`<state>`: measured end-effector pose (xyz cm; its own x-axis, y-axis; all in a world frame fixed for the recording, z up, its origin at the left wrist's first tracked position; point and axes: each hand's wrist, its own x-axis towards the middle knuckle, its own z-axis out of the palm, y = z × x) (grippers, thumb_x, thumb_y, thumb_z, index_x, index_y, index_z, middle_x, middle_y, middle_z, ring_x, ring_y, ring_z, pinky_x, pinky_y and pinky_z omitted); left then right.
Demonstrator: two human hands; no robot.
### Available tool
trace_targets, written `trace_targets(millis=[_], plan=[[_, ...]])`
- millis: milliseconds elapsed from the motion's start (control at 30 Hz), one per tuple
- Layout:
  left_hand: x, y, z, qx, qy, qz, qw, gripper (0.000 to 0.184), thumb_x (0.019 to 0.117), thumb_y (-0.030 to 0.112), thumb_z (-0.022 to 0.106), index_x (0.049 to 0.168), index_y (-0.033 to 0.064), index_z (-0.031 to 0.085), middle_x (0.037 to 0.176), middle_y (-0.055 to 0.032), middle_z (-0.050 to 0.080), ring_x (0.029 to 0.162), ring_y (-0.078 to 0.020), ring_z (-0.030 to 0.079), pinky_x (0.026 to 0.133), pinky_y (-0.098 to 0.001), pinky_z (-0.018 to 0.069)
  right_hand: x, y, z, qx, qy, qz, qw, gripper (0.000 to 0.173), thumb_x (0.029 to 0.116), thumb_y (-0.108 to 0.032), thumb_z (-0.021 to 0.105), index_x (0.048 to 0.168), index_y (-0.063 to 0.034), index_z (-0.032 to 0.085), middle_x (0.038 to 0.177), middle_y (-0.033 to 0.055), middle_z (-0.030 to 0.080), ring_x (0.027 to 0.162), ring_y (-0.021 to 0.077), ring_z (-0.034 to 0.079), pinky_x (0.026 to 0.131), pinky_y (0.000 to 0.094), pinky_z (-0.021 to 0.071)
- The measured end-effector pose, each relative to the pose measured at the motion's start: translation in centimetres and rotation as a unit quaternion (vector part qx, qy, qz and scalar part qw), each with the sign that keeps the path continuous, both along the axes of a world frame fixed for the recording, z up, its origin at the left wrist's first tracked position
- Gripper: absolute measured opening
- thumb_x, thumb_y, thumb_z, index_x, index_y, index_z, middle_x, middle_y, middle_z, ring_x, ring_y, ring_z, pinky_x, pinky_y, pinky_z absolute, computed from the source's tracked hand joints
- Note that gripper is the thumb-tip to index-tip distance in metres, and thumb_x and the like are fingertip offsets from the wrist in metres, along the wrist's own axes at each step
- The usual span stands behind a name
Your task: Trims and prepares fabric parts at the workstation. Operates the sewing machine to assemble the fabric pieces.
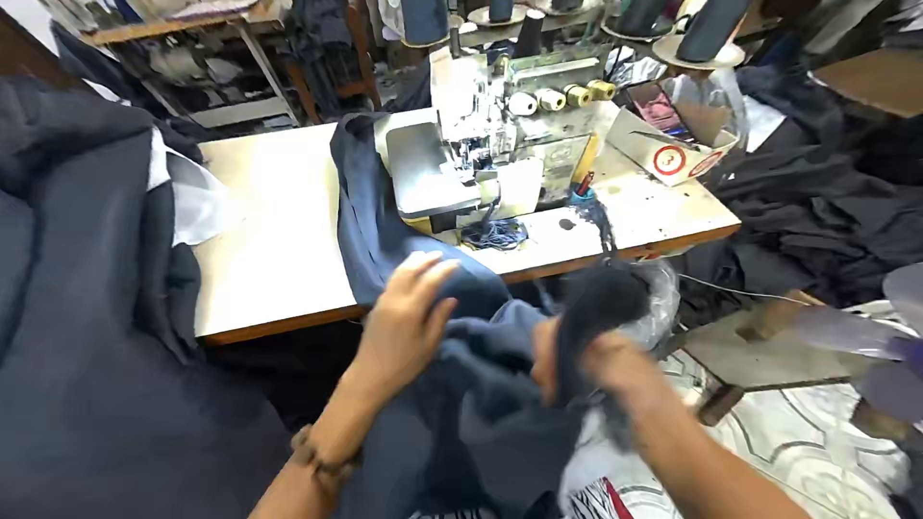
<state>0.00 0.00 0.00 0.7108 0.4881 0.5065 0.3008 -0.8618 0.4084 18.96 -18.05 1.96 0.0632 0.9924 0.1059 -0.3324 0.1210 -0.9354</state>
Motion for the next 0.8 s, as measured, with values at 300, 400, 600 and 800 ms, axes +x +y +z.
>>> trace_targets(millis=[300,400,600,800], plan=[[17.1,5.1,-1.4,-0.068,0.408,-0.007,0.911,0.076,0.0994,0.069,0.042,0.127,0.0012,0.062,0.114,-0.0246,0.068,0.111,-0.0428,0.066,0.091,-0.0633,0.0508,-3.3,-3.6,-9.5,-0.012,-0.052,0.261,0.964,0.016,0.1,-0.011,0.056,0.091,-0.0017,0.065,0.075,-0.0087,0.062,0.072,-0.0086,0.056,0.066,0.0141,0.0461],[21.1,7.6,-0.7,-0.254,0.462,-0.015,0.85,0.085,0.101,0.071,0.033,0.118,-0.0037,0.069,0.123,-0.0278,0.066,0.12,-0.0428,0.062,0.098,-0.0665,0.0448,-2.6,-3.5,-9.9,-0.037,-0.022,0.214,0.976,0.011,0.0992,-0.013,0.058,0.094,-0.0066,0.066,0.08,-0.0121,0.065,0.076,-0.0093,0.059,0.07,0.0145,0.0491],[20.7,8.4,-1.2,-0.187,0.416,-0.05,0.888,0.063,0.1047,0.058,0.044,0.109,0.0007,0.07,0.108,-0.0244,0.068,0.108,-0.0408,0.066,0.091,-0.0639,0.0485,-0.1,-0.6,-7.9,-0.082,0.019,-0.015,0.996,0.01,0.0972,-0.01,0.062,0.106,-0.0118,0.066,0.092,-0.0143,0.071,0.086,-0.0056,0.066,0.081,0.0188,0.0566],[7.4,0.7,-1.1,-0.355,0.093,-0.176,0.913,0.081,0.0939,0.058,0.056,0.15,0.0021,0.042,0.129,-0.0061,0.065,0.109,-0.0102,0.066,0.093,-0.0308,0.0569,1.2,1.9,-8.7,-0.083,0.006,-0.114,0.99,0.016,0.0952,-0.013,0.066,0.111,-0.0097,0.064,0.091,-0.0119,0.07,0.087,-0.0035,0.066,0.081,0.0199,0.0569]])
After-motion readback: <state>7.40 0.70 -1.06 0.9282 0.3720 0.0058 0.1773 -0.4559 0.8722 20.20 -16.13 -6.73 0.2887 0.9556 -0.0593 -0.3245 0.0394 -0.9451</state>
